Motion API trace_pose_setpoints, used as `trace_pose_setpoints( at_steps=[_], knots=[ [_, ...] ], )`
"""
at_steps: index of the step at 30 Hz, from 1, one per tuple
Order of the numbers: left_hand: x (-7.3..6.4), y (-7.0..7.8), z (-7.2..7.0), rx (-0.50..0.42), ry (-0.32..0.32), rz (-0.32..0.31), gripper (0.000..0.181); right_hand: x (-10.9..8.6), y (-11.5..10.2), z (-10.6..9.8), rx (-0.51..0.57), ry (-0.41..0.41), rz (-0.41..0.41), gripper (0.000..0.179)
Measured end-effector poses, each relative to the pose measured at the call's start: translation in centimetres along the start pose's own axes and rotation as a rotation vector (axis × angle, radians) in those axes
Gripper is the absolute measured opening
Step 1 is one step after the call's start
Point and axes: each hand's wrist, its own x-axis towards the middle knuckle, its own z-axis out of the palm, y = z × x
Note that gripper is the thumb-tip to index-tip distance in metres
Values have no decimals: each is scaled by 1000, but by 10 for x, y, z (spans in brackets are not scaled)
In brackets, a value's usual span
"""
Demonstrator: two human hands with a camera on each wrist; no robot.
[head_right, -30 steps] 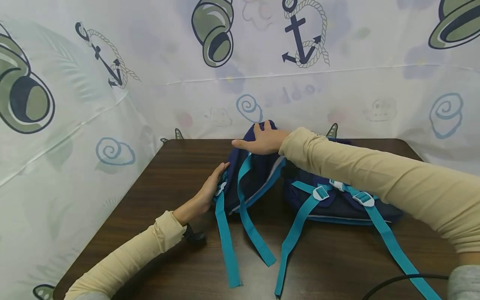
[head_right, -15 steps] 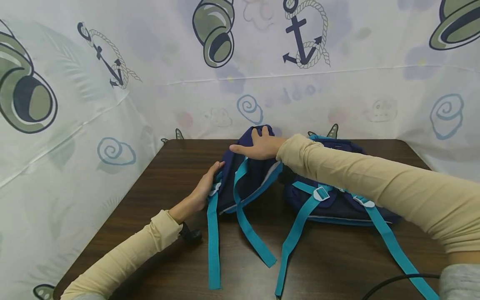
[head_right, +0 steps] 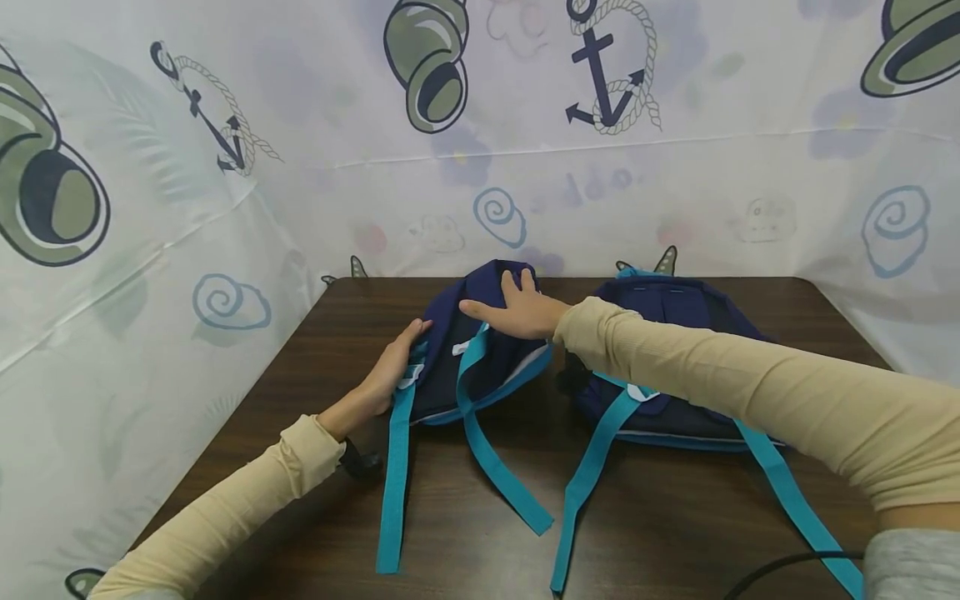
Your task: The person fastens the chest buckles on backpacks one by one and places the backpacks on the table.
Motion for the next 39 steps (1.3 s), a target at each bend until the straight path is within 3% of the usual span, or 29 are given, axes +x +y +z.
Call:
trace_pose_setpoints(
  at_steps=[12,16,27,33,39],
  knots=[
    [3,-3,-26,116,18,-6,80,14,4,36,104,5,-10,103],
    [4,-3,-30,207,39,-21,87,17,12,51,143,33,-39,104],
    [8,-3,-35,409,26,76,78,19,31,81,220,29,-39,108],
    [7,-3,-34,570,33,101,70,16,36,82,166,39,-18,108],
    [2,15,-55,614,-10,125,71,15,34,72,-5,182,-109,94]
  ],
)
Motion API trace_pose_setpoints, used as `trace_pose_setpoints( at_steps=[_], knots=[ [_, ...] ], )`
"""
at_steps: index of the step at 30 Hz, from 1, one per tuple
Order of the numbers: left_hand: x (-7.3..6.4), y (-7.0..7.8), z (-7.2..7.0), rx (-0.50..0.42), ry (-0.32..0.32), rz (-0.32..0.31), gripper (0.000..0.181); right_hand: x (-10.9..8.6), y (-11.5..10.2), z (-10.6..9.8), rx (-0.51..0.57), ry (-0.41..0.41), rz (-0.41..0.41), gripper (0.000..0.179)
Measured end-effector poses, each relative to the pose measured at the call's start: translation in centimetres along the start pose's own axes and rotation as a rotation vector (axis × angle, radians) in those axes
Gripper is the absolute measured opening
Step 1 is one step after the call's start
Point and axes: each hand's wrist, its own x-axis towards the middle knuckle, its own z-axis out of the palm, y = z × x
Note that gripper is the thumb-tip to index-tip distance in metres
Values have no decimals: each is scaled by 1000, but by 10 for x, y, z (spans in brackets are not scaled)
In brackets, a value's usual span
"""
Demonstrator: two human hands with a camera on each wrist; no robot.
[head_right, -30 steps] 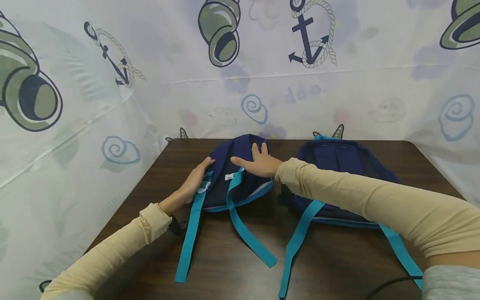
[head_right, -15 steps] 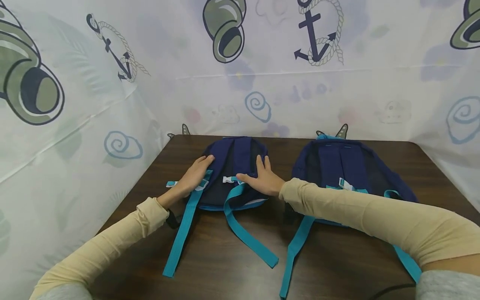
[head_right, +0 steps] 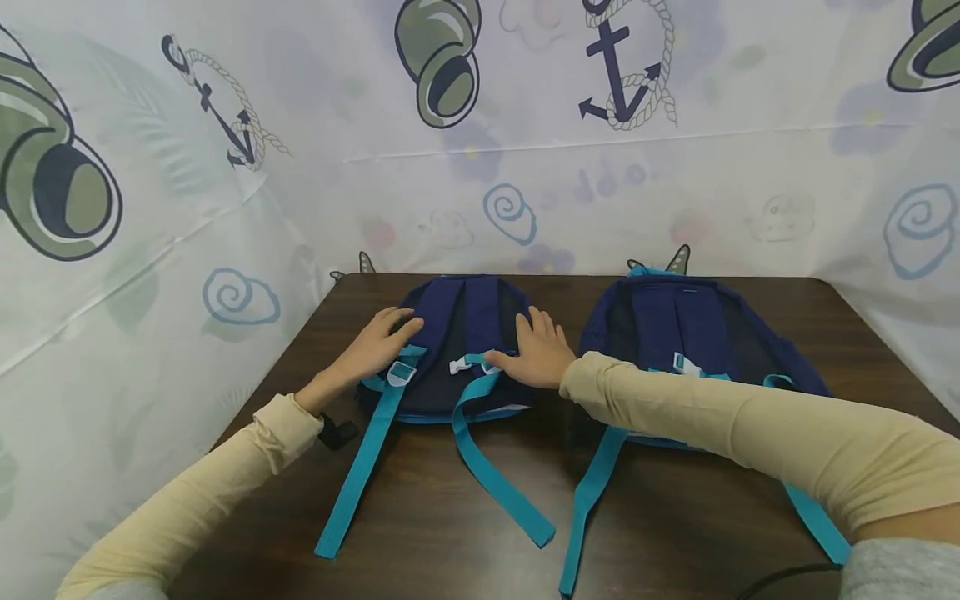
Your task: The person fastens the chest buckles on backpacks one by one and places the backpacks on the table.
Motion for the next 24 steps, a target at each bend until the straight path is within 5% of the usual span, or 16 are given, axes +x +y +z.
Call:
trace_pose_setpoints(
  at_steps=[8,11,18,24],
  knots=[
    [-12,-33,-37,64,-123,-28,72,27,-18,2,28,-64,-250,62],
    [-18,-49,-44,106,-190,-18,63,35,-25,3,-41,-82,-304,48],
    [-37,-69,-52,191,-300,26,47,47,-33,2,-197,-122,-297,35],
    [-46,-78,-51,253,-248,77,24,54,-37,4,-211,-205,-302,34]
  ],
)
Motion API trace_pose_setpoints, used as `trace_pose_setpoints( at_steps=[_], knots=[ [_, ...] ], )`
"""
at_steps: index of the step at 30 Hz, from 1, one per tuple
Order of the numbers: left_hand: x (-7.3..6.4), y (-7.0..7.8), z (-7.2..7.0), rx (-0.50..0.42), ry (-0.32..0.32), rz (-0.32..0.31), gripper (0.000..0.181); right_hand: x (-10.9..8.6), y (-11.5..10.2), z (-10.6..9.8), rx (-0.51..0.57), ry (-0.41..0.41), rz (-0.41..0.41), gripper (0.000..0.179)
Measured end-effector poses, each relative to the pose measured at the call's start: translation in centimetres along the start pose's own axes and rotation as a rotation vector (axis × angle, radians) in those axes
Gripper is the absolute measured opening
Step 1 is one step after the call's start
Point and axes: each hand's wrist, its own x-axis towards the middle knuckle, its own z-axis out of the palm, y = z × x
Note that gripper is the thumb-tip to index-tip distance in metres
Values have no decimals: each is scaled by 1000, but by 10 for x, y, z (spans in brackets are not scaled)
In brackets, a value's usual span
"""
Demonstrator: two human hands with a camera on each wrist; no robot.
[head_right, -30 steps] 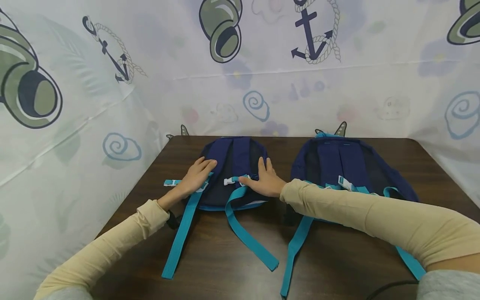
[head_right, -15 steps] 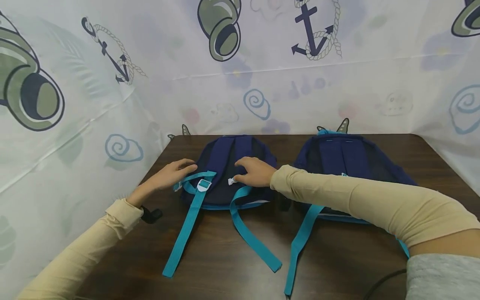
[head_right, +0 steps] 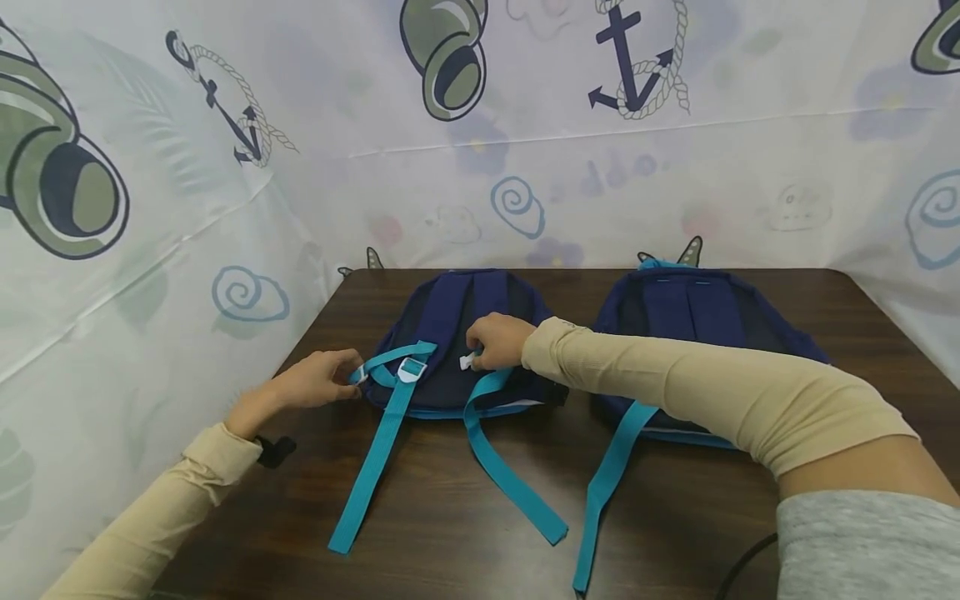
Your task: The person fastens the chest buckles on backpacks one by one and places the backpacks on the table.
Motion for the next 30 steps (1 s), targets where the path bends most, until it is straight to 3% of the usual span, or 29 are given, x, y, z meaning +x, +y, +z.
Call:
trace_pose_setpoints(
  at_steps=[4,7,16,20,24,30],
  knots=[
    [1,-7,-1,-56,48,51,17,1,2,1,-23,-3,-39,27],
    [1,-10,-9,-136,69,61,22,1,4,2,-41,10,-78,24],
    [12,-3,-35,-489,167,102,40,-1,6,2,-73,30,-113,22],
    [23,14,-37,-541,280,123,43,-5,7,-3,-21,60,-106,22],
    [40,41,-36,-582,408,207,40,-10,9,-13,54,95,-78,23],
    [61,86,-20,-719,441,387,36,-15,10,-25,119,148,-61,23]
  ],
)
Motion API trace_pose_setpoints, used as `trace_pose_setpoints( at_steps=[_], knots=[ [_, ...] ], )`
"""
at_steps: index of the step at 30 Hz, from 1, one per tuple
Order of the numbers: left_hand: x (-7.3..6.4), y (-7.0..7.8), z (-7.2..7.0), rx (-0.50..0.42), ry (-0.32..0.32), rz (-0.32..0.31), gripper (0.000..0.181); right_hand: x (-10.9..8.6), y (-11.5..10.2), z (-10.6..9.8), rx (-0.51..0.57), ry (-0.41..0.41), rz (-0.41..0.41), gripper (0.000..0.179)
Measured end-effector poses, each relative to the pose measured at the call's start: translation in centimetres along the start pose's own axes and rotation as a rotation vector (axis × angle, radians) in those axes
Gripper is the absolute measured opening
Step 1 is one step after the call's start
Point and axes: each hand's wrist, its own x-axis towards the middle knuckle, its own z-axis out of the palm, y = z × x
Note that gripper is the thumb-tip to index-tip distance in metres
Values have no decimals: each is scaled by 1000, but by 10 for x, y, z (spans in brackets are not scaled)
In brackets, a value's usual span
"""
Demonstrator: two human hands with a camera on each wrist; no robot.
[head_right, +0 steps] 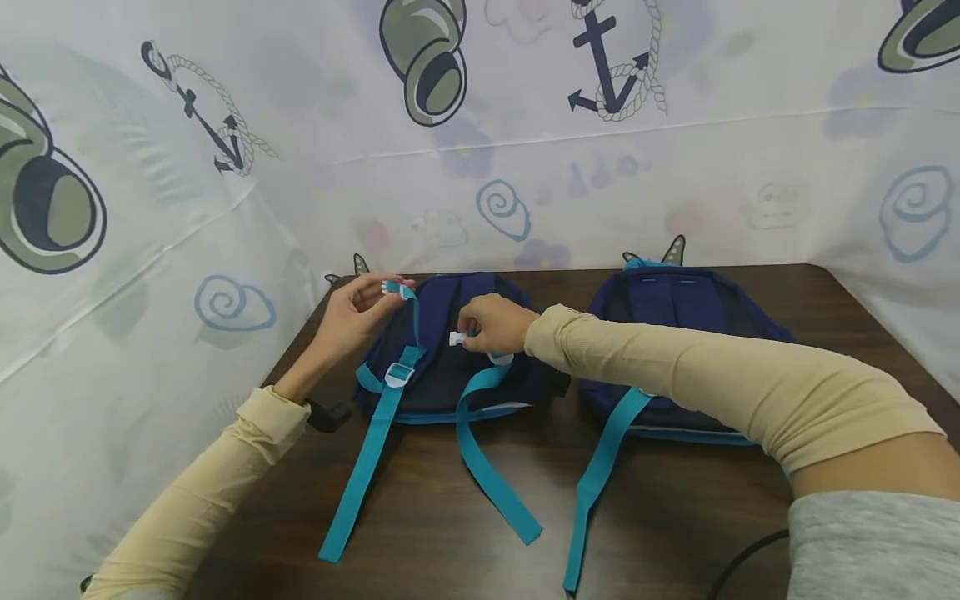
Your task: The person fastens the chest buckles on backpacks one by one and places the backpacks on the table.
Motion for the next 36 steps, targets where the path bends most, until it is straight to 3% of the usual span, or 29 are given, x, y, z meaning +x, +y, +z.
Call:
trace_pose_setpoints(
  at_steps=[3,6,10,13,15,17,26,31,36],
  knots=[
    [7,2,18,55,-16,29,38,-2,1,-6,15,20,1,24],
    [17,-4,26,304,-109,65,40,-6,4,-12,15,34,-5,24],
    [21,-2,25,724,-365,45,41,-10,7,-19,5,47,-4,23],
    [20,1,27,864,-548,-1,41,-12,6,-25,-7,45,8,22],
    [19,4,30,890,-607,-8,41,-11,3,-27,-18,35,8,22],
    [19,7,32,896,-622,7,40,-9,1,-26,-27,20,-1,22],
    [18,16,42,939,-570,145,32,-3,-2,-15,-46,-5,10,21],
    [19,12,42,895,-572,202,36,-2,-4,-11,-44,-13,14,23],
    [24,6,40,810,-562,221,47,-3,-6,-9,-43,22,15,25]
  ],
)
